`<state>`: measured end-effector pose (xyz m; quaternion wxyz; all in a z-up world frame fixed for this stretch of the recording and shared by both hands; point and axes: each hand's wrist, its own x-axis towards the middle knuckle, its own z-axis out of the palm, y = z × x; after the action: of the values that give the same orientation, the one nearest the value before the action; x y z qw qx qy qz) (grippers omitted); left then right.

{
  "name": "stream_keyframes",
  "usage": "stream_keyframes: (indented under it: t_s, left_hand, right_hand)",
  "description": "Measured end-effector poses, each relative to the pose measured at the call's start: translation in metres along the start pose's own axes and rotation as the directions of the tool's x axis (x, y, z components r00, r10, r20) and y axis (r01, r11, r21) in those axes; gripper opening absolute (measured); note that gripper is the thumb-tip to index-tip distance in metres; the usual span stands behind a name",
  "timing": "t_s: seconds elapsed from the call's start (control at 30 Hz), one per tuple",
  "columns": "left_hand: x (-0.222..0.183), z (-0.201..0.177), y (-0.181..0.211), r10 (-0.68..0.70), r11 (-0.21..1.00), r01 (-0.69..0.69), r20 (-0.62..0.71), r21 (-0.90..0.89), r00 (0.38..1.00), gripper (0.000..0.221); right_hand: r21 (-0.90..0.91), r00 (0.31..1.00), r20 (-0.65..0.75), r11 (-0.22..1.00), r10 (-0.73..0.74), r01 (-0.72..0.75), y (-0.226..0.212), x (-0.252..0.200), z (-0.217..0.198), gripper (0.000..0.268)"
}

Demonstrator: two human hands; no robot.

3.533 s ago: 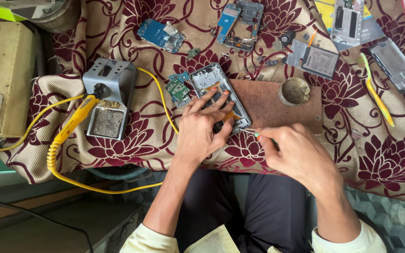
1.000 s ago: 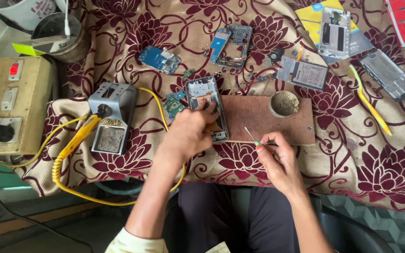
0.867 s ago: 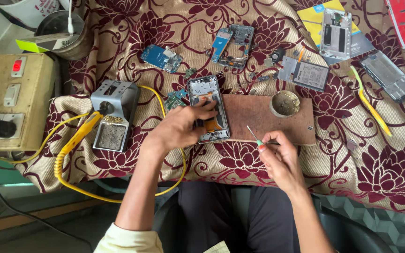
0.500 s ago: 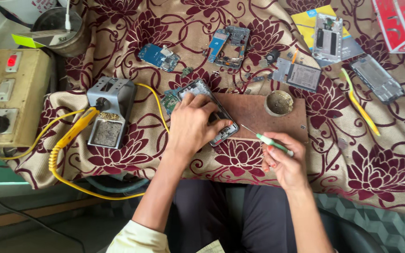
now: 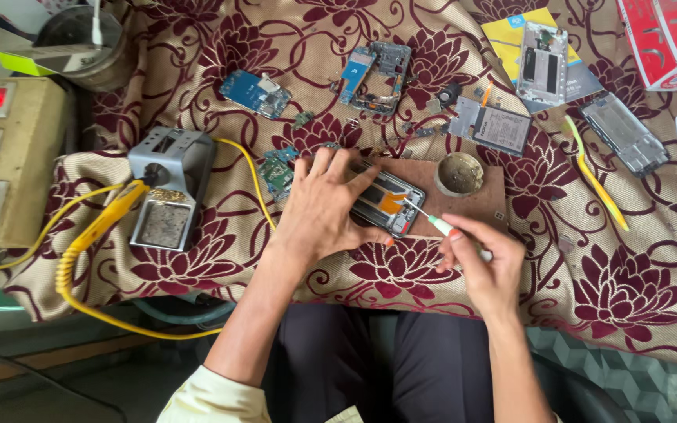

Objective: The person cleans a small green circuit board with a toothbrush, then uses a screwdriver to pry open a disassembled mobile phone casing and manipulate internal components.

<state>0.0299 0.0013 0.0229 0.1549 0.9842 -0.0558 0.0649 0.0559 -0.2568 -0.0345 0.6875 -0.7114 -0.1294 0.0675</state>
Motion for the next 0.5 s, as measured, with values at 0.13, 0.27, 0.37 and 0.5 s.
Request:
stream_keyframes:
  t_s: [0.13, 0.27, 0.37, 0.5]
  left_hand:
    - [0.006, 0.01, 0.006, 0.044, 0.998, -0.053, -0.185, -0.043, 0.982, 0.112]
    - [0.008, 0.025, 0.002, 0.127, 0.981, -0.163, -0.296, -0.101, 0.947, 0.087]
    - [0.011, 0.03, 0.002, 0.085, 0.98, -0.125, -0.242, -0.154, 0.967, 0.068]
    - [0.009, 0.031, 0.005, 0.065, 0.988, -0.095, -0.219, -0.125, 0.973, 0.054]
  right_hand:
    - [-0.382, 0.981, -0.051, 0.911, -0.187, 0.154, -0.027, -0.009, 0.004, 0.019]
    - [-0.529, 0.939, 0.055, 0.788, -0.339, 0.315, -0.039, -0.012, 0.009, 0.015]
    - [-0.61, 0.9, 0.121, 0.684, -0.419, 0.4, -0.041, -0.006, 0.015, 0.014]
    - [-0.625, 0.888, 0.143, 0.655, -0.438, 0.424, -0.04, -0.004, 0.019, 0.012]
